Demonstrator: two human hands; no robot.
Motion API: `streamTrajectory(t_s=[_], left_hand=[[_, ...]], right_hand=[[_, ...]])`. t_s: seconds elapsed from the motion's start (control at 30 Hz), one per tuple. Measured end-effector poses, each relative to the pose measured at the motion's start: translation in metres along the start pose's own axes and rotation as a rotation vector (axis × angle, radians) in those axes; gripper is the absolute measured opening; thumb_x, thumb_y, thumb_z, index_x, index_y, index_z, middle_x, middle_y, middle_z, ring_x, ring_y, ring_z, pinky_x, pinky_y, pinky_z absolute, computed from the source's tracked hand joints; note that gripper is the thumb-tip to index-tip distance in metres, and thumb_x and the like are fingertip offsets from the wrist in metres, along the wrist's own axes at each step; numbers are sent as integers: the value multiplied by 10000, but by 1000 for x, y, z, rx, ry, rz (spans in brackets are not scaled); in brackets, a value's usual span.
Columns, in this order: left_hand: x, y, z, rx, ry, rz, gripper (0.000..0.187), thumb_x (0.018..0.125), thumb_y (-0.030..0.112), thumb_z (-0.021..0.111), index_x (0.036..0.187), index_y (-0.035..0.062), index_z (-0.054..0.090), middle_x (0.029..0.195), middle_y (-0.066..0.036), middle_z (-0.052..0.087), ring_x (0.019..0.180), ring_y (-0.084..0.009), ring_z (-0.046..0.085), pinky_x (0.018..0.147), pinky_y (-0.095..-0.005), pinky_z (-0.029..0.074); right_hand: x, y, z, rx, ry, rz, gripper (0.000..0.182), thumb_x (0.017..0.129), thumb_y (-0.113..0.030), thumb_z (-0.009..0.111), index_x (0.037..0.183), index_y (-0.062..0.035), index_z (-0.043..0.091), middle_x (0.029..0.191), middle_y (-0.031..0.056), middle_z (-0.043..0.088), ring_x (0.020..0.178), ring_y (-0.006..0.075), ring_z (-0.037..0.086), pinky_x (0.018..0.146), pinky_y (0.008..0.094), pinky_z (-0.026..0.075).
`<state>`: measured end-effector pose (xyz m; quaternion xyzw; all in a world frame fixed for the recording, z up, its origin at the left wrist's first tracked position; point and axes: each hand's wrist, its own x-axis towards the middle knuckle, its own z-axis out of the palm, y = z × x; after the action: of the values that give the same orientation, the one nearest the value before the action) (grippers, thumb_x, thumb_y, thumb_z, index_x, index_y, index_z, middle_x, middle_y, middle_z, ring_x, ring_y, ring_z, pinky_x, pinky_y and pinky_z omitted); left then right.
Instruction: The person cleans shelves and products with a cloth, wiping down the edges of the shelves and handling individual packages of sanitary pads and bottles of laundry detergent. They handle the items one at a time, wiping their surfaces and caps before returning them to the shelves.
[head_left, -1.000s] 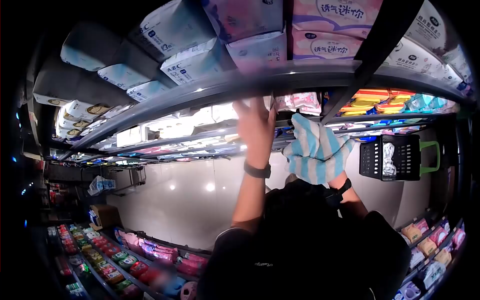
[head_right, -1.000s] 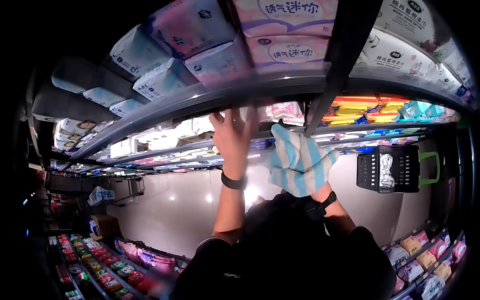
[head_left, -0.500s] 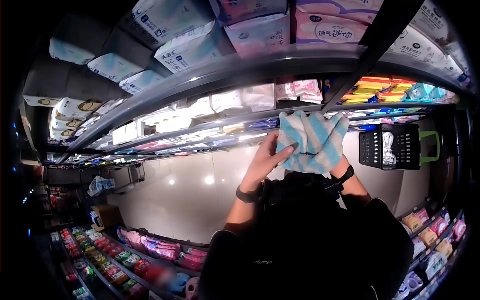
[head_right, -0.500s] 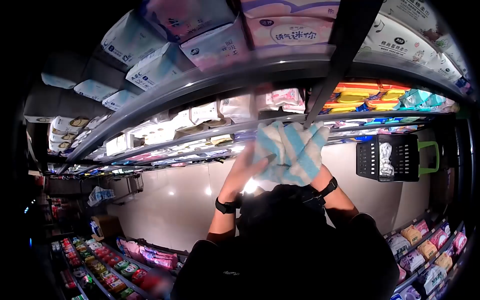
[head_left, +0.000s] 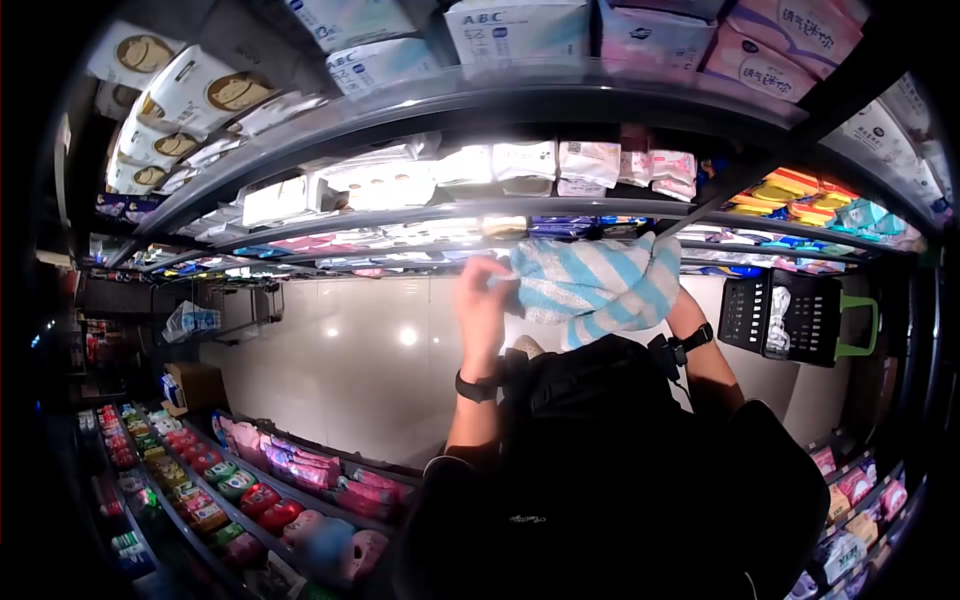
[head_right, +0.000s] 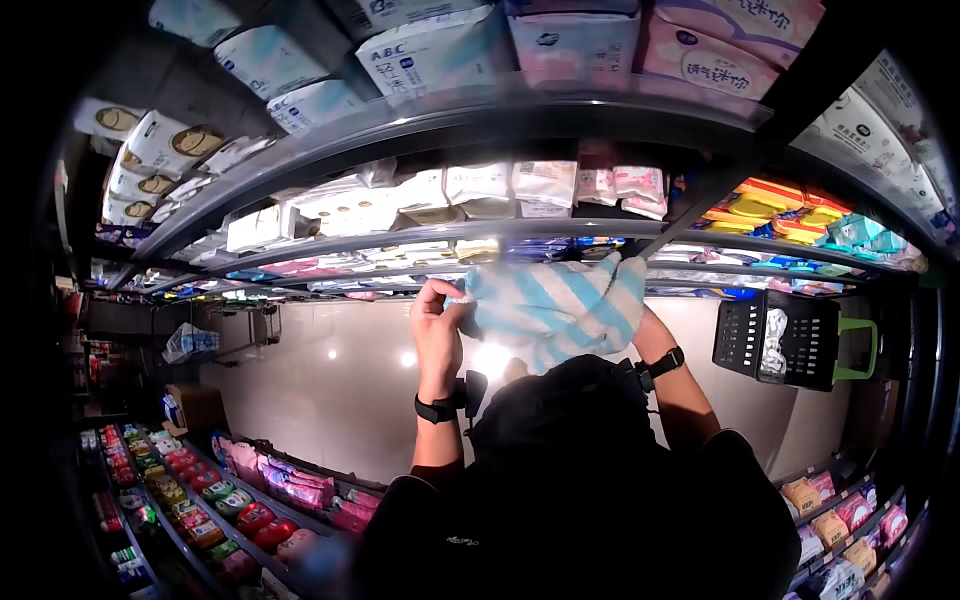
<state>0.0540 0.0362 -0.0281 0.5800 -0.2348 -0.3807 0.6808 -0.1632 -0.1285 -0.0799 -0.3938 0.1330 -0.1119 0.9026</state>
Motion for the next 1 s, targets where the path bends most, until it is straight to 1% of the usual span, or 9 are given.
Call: streamTrajectory(t_s=[0.17,0.27,0.37,0.43,0.57,0.7,0.8,0.93,1.0], left_hand=[[-1,-28,-43,136,76,209,148,809,-78,564,854,63,564,885,-3,540,727,-89,536,596,-202,435],[-9,-8,-54,-132,87,-1,158,794,-81,568,832,71,550,894,9,536,699,-66,493,551,-190,375],[-13,-7,-71,-194,95,35,169,799,-86,558,827,80,537,903,12,530,684,-62,481,535,-191,354],[-15,2,-79,-289,118,17,173,806,-85,553,819,85,529,906,14,520,719,-72,491,542,-188,352],[-17,10,-105,-404,124,6,178,809,-87,574,850,77,519,927,-3,539,809,-113,540,667,-233,441],[-26,38,-128,-672,-32,67,221,809,-103,550,895,89,486,1031,-41,545,919,-176,578,752,-290,496],[-30,64,-146,-786,-138,237,259,807,-130,545,906,82,434,1106,-90,545,1011,-204,589,875,-331,537],[-33,86,-163,-632,-97,334,242,789,-121,522,869,77,408,1050,-82,519,969,-207,587,864,-350,552],[-32,93,-174,-678,-139,367,202,805,-100,501,913,60,444,1074,-123,558,1048,-278,594,900,-399,545]], right_hand=[[4,36,-10,267,387,108,411,1002,-331,452,1281,-40,527,1245,87,598,1108,211,597,985,353,473],[15,49,-8,523,250,118,535,1009,-439,407,1290,0,524,1264,113,590,1148,245,578,1012,396,446],[21,37,38,651,277,248,660,994,-519,387,1346,34,467,1319,147,555,1210,273,539,1057,409,395],[23,44,49,616,202,237,723,984,-541,387,1388,58,400,1355,166,524,1245,283,512,1079,420,362],[28,78,44,370,184,243,501,981,-298,507,1345,41,450,1291,139,567,1187,242,554,1030,385,411],[36,89,65,-135,-45,321,467,855,-16,628,1305,-1,503,1174,82,625,1051,154,598,934,283,451],[43,110,72,-517,-303,414,490,843,-63,665,1297,32,509,1110,31,632,1014,114,563,924,261,428],[52,115,80,-406,-362,657,342,848,-116,697,1131,48,600,1063,29,630,976,100,549,853,253,436],[54,99,97,-466,-393,700,376,850,-151,707,1154,43,600,1048,30,636,961,90,544,829,241,435]])
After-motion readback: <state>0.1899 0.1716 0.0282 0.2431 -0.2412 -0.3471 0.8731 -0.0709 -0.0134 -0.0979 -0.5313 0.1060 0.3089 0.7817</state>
